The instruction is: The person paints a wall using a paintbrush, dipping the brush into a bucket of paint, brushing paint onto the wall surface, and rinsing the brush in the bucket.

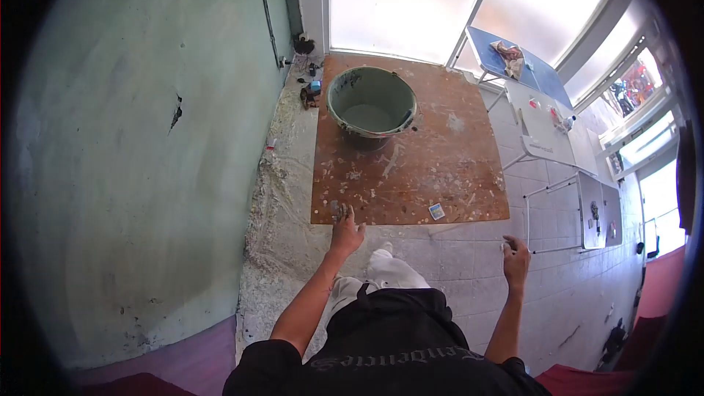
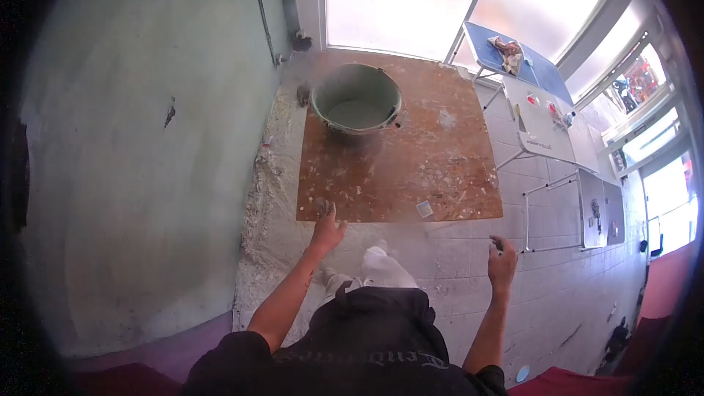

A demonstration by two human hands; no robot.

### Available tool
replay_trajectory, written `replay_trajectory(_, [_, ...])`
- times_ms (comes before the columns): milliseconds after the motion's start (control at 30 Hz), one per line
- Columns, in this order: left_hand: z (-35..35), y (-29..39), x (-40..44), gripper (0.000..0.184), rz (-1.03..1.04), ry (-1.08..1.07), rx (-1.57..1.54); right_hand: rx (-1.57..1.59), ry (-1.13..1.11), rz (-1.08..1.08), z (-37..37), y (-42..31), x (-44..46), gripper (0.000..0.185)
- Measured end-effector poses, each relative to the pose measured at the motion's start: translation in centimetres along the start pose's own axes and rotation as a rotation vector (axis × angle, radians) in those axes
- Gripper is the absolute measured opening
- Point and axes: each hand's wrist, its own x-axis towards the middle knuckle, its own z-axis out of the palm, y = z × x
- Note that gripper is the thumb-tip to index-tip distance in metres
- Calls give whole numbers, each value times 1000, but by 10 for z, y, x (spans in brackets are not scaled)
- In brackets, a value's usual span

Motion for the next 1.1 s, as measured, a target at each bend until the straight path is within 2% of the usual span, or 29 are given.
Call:
replay_trajectory(133, [5,66,0,68,-11,-27,11,87,12,-44,-7,0,20,24])
replay_trajectory(200, [23,102,8,69,1,-166,-86,102,31,-66,-16,9,25,24])
replay_trajectory(233, [41,119,12,69,1,-144,-72,125,65,-93,-22,29,27,24])
replay_trajectory(300, [79,151,22,72,169,-81,173,159,118,-142,-31,74,31,24])
replay_trajectory(333, [94,168,28,72,142,-49,184,163,134,-141,-40,99,30,24])
replay_trajectory(400, [129,205,36,77,205,-137,256,249,139,-130,-55,146,27,24])
replay_trajectory(467, [185,219,50,80,176,-115,200,285,87,-38,-61,220,28,24])
replay_trajectory(500, [202,233,59,82,89,-38,317,283,70,-33,-74,238,31,24])
replay_trajectory(533, [215,245,63,84,15,27,443,264,9,-42,-87,250,29,28])
replay_trajectory(667, [250,311,72,85,-21,26,548,260,-87,-95,-130,289,57,44])
replay_trajectory(733, [268,328,76,90,-32,152,468,295,-134,-197,-151,283,93,50])
replay_trajectory(900, [292,352,86,92,-135,143,502,325,-217,-401,-149,260,210,56])
replay_trajectory(1100, [321,382,129,93,-273,208,533,360,-396,-751,-122,201,345,66])
